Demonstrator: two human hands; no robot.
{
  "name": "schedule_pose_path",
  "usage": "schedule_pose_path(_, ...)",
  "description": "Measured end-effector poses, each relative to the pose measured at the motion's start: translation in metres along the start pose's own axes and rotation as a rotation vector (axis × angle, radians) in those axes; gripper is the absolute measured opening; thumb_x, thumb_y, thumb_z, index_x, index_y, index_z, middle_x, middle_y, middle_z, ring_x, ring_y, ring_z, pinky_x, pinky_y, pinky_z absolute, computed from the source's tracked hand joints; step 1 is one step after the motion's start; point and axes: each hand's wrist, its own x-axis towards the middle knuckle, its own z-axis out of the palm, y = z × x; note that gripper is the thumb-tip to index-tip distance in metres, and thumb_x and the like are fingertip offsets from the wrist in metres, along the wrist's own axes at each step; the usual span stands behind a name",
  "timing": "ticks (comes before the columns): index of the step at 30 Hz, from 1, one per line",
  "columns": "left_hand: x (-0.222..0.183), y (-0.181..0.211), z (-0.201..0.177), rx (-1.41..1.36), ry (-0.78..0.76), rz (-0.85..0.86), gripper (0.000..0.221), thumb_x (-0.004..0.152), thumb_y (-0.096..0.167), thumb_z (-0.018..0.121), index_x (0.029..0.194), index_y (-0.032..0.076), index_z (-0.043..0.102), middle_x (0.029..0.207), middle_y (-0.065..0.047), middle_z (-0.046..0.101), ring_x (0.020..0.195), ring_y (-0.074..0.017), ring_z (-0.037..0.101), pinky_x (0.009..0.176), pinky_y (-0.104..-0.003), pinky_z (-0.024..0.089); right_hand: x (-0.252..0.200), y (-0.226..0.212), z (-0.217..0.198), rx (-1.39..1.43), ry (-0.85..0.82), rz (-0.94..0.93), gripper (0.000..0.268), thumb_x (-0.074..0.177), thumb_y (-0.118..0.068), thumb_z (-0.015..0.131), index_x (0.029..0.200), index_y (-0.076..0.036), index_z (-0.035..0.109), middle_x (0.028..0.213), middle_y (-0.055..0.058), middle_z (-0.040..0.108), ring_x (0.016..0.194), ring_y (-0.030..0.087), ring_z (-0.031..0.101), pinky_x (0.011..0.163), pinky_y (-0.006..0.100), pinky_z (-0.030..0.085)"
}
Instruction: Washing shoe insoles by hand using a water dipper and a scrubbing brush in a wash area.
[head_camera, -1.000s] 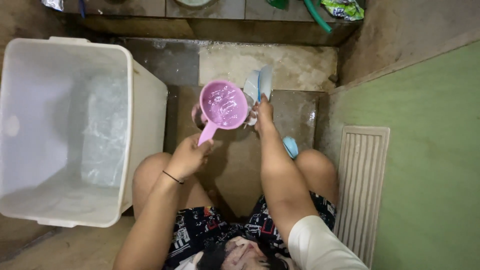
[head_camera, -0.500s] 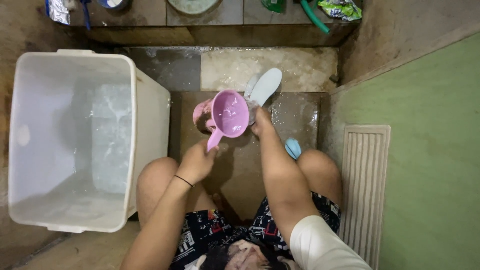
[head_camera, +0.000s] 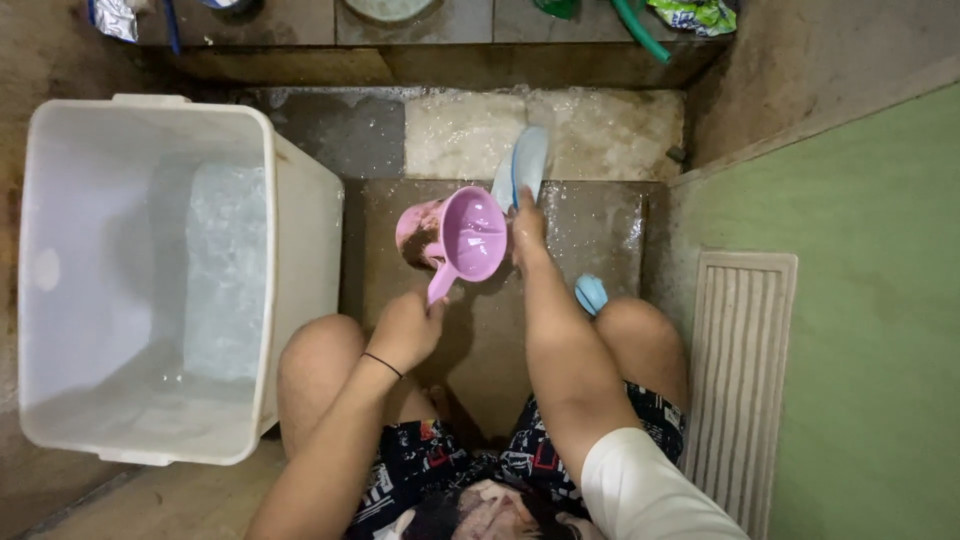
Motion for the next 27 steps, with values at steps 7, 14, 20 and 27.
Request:
schedule_pose_path(7,-0.004,0.011,-0.007,-0.038,0.001,0.008,0.047,0.113,0.026,0.060,0.139,-0.010,0.077,0.115,-0.037,0.084,0.124,-0.0530,0.080,0.100,-0.064,0.065,0.020,0.020,0.002,0.236,-0.057,0.071,0.079,0.109,-0.060,0.068,0.156,0.004,0.066,0.137,0.018,0.076,0.129,0.035,0.077,0.104,0.056,0.065)
schedule_pose_path(14,0.000,0.008,0.000,0.047,0.039,0.036,0.049,0.117,0.030,0.055,0.126,-0.012,0.078,0.101,-0.035,0.084,0.110,-0.0529,0.084,0.088,-0.062,0.068,0.006,0.024,-0.001,0.146,-0.264,0.140,0.103,0.113,-0.080,0.056,0.183,-0.007,0.034,0.173,0.031,0.055,0.161,0.050,0.053,0.132,0.073,0.036)
schedule_pose_path(20,0.004,0.007,0.006,0.183,0.107,0.079,0.043,0.117,0.027,0.054,0.116,-0.008,0.080,0.092,-0.032,0.084,0.099,-0.0496,0.087,0.081,-0.057,0.071,-0.034,-0.007,-0.001,-0.005,-0.211,0.091,0.115,0.110,-0.090,0.043,0.181,0.000,0.033,0.182,0.032,0.043,0.169,0.051,0.041,0.136,0.074,0.031)
schedule_pose_path(27,-0.004,0.021,-0.003,0.178,0.123,0.034,0.040,0.119,0.027,0.054,0.122,-0.007,0.074,0.097,-0.033,0.083,0.100,-0.0513,0.087,0.080,-0.059,0.071,0.009,0.034,0.007,-0.201,-0.027,-0.010,0.077,0.110,-0.070,0.061,0.143,-0.003,0.078,0.130,0.020,0.083,0.118,0.036,0.083,0.088,0.052,0.068)
